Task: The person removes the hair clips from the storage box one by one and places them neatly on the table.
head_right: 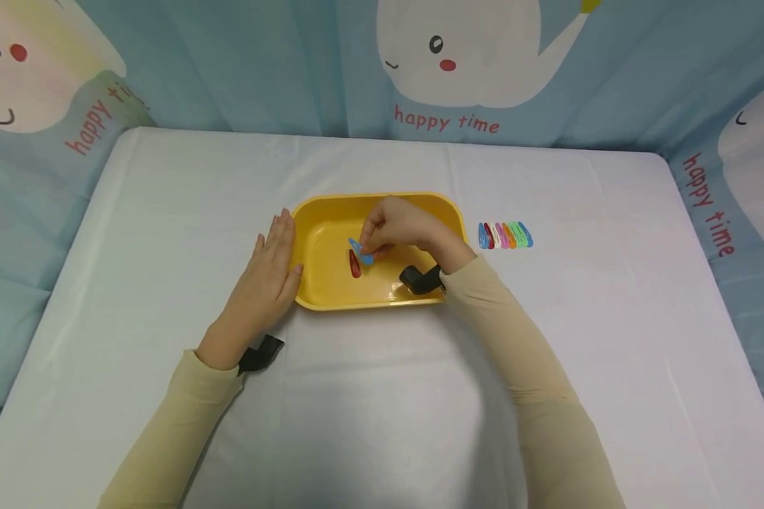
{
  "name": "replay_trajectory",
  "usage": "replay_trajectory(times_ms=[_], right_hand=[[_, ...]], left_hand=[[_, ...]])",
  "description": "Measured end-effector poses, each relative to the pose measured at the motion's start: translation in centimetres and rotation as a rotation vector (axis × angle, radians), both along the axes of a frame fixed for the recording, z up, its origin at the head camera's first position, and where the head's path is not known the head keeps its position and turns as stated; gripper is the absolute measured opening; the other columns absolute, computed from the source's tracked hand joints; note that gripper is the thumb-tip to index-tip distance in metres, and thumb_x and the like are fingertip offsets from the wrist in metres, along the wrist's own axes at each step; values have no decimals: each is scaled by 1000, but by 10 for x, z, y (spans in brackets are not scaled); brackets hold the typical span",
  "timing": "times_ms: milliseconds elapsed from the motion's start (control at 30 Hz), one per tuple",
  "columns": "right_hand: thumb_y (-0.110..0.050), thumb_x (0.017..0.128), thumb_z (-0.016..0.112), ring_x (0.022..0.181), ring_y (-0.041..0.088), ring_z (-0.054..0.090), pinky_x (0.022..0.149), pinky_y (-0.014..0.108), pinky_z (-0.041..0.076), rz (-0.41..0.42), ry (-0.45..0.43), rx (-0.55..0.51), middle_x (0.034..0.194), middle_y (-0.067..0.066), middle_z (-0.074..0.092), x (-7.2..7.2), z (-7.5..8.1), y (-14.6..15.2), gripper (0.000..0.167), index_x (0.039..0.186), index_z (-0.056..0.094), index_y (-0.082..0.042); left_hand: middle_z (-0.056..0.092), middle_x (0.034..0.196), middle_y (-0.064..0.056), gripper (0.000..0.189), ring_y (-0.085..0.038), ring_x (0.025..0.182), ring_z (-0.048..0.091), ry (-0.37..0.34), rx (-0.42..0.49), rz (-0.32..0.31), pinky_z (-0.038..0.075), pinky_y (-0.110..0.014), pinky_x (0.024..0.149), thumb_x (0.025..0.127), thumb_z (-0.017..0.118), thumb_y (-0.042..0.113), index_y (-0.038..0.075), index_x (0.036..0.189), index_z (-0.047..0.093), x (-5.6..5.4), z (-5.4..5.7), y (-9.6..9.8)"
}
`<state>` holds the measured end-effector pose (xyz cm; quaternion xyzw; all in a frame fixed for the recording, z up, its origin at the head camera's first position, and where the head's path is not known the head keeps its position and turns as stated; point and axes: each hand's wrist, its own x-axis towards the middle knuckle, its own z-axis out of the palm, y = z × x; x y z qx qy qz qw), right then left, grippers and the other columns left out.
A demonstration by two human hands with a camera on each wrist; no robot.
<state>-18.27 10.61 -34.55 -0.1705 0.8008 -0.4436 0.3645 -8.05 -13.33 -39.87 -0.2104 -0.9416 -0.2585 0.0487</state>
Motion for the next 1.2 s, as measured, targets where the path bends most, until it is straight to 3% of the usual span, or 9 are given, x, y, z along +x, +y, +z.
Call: replay_trajectory(times_ms=[333, 867, 1200], right_hand=[[-2, 82, 69, 75, 35, 65, 73, 36, 55, -41, 59, -36, 69, 7, 67, 7, 21, 22, 7, 82, 68, 5], [-8, 84, 69, 79, 36, 63, 73, 31, 53, -75, 122, -28, 77, 6, 68, 18, 31, 50, 11, 85, 67, 3], [-6, 85, 68, 80, 37, 62, 73, 32, 54, -122, 118, -37, 78, 7, 68, 18, 27, 64, 11, 86, 67, 5]], left_hand=[[4, 156, -17, 63, -25, 144, 2, -17, -8, 7, 8, -52, 112, 99, 35, 23, -6, 148, 9, 1, 1, 1], [5, 156, -18, 63, -26, 143, 4, 15, -7, 4, 10, -53, 111, 99, 35, 22, -6, 148, 8, 1, -1, -1], [5, 156, -18, 63, -28, 143, 5, 10, -5, 5, 9, -53, 111, 99, 35, 22, -6, 148, 7, 1, 0, -1]])
